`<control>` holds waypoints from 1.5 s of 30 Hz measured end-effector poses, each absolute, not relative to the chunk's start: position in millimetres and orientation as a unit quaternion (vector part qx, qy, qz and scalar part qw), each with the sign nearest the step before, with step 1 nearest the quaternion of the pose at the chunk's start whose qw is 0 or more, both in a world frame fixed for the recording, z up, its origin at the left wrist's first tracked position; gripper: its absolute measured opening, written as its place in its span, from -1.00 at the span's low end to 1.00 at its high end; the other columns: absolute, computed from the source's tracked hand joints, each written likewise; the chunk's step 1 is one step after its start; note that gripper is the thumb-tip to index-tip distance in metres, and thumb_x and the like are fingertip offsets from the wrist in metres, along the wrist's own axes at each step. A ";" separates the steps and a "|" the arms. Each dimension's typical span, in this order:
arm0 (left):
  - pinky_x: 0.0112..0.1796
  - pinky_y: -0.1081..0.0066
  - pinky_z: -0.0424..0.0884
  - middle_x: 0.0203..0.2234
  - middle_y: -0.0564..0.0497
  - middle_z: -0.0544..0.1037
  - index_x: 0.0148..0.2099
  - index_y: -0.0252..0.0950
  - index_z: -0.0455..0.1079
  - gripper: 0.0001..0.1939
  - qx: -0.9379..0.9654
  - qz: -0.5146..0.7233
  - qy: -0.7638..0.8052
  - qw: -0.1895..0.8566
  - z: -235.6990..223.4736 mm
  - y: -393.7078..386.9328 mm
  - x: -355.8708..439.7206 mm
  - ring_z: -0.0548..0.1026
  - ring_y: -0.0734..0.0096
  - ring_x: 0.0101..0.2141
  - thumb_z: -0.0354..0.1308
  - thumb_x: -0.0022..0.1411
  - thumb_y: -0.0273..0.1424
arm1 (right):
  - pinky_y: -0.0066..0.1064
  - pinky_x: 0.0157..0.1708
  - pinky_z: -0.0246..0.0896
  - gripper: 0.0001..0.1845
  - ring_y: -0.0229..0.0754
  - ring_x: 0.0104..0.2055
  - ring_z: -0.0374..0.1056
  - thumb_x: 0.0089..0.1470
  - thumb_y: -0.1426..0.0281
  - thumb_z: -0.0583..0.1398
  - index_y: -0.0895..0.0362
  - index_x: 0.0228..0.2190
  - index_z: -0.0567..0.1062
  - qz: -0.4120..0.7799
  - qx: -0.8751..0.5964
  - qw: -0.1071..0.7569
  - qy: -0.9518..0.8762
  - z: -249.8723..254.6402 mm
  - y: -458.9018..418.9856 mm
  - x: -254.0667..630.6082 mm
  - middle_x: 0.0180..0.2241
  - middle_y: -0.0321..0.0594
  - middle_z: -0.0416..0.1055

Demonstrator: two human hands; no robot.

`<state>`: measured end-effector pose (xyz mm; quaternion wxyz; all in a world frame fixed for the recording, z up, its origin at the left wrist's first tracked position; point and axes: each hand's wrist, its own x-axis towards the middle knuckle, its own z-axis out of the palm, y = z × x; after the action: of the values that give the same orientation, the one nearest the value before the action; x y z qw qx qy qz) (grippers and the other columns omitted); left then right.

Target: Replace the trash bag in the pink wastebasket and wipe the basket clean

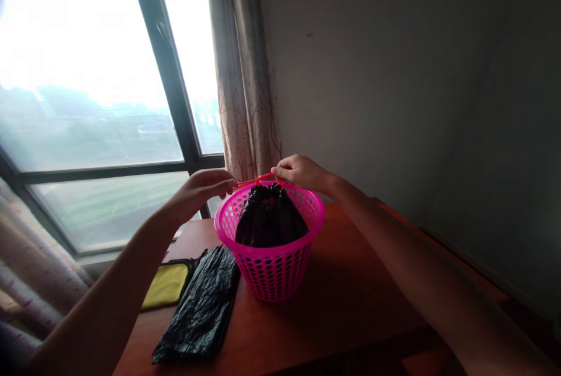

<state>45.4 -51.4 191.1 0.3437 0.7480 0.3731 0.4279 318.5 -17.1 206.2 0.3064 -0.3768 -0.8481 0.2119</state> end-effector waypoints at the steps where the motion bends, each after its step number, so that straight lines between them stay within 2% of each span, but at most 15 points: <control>1: -0.42 0.52 0.31 -0.50 0.03 0.51 -0.34 -0.33 0.52 -0.74 0.746 0.433 0.374 0.340 191.0 -50.7 45.3 0.39 0.53 -0.46 0.31 0.16 -0.21 | -0.42 -0.54 -0.09 -0.53 -0.34 -0.57 0.03 0.19 0.03 0.10 0.14 -0.54 0.40 0.215 -0.375 0.307 -0.848 206.0 -16.9 318.5 -0.62 -0.38 0.18; 6: -0.45 0.51 0.36 -0.52 0.03 0.53 -0.29 -0.32 0.52 -0.72 0.715 0.471 0.383 0.347 190.1 -45.8 44.6 0.44 0.52 -0.49 0.31 0.15 -0.18 | -0.44 -0.55 -0.06 -0.57 -0.36 -0.59 0.07 0.16 0.05 0.14 0.18 -0.38 0.53 0.268 -0.367 0.291 -0.842 212.4 -23.9 320.6 -0.59 -0.36 0.28; 12: -0.58 0.52 0.31 -0.63 0.05 0.45 -0.36 -0.30 0.50 -0.70 0.694 0.513 0.362 0.352 195.1 -42.4 42.2 0.42 0.52 -0.60 0.33 0.14 -0.15 | -0.44 -0.44 0.13 -0.71 -0.30 -0.47 0.25 0.08 0.29 0.19 0.20 -0.24 0.57 0.279 -0.367 0.290 -0.838 227.6 -35.5 329.9 -0.50 -0.28 0.42; 16: -0.57 0.50 0.31 -0.63 0.07 0.41 -0.37 -0.29 0.50 -0.72 0.686 0.533 0.352 0.347 195.9 -40.4 41.1 0.41 0.52 -0.60 0.34 0.13 -0.16 | -0.41 -0.38 0.20 -0.76 -0.27 -0.43 0.30 0.06 0.34 0.18 0.19 -0.27 0.58 0.263 -0.366 0.310 -0.837 227.4 -31.1 334.4 -0.48 -0.26 0.44; 31: -0.54 0.51 0.28 -0.62 0.07 0.41 -0.46 -0.30 0.43 -0.69 0.687 0.540 0.346 0.341 193.9 -31.0 33.1 0.38 0.54 -0.58 0.31 0.16 -0.18 | -0.40 -0.44 0.17 -0.74 -0.25 -0.47 0.31 0.10 0.23 0.20 0.17 -0.34 0.55 0.204 -0.367 0.376 -0.826 222.8 -23.4 337.8 -0.53 -0.26 0.43; 35: -0.54 0.53 0.28 -0.62 0.06 0.42 -0.45 -0.33 0.44 -0.70 0.687 0.557 0.347 0.313 207.7 -22.5 36.9 0.37 0.56 -0.58 0.31 0.15 -0.20 | -0.39 -0.41 0.18 -0.74 -0.25 -0.46 0.31 0.12 0.23 0.20 0.17 -0.37 0.55 0.161 -0.360 0.415 -0.820 233.0 -15.5 336.5 -0.52 -0.24 0.44; 41: -0.48 0.51 0.38 -0.59 0.08 0.42 -0.40 -0.35 0.47 -0.73 0.656 0.623 0.323 0.279 243.4 -8.7 49.9 0.43 0.55 -0.55 0.34 0.10 -0.22 | -0.40 -0.36 0.17 -0.74 -0.25 -0.45 0.32 0.13 0.23 0.21 0.19 -0.38 0.55 0.087 -0.357 0.475 -0.800 257.7 -2.9 328.1 -0.51 -0.23 0.46; 45: -0.50 0.53 0.38 -0.60 0.07 0.44 -0.39 -0.36 0.48 -0.71 0.657 0.610 0.346 0.277 234.0 -7.3 41.9 0.44 0.53 -0.55 0.34 0.09 -0.20 | -0.39 -0.37 0.16 -0.73 -0.25 -0.45 0.31 0.14 0.22 0.19 0.18 -0.38 0.54 0.087 -0.360 0.481 -0.795 247.1 4.4 334.9 -0.50 -0.22 0.47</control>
<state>41.9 -7.3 234.0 0.2770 0.6568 0.3458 0.6102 334.9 4.4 247.1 0.4806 -0.3602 -0.7948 0.0869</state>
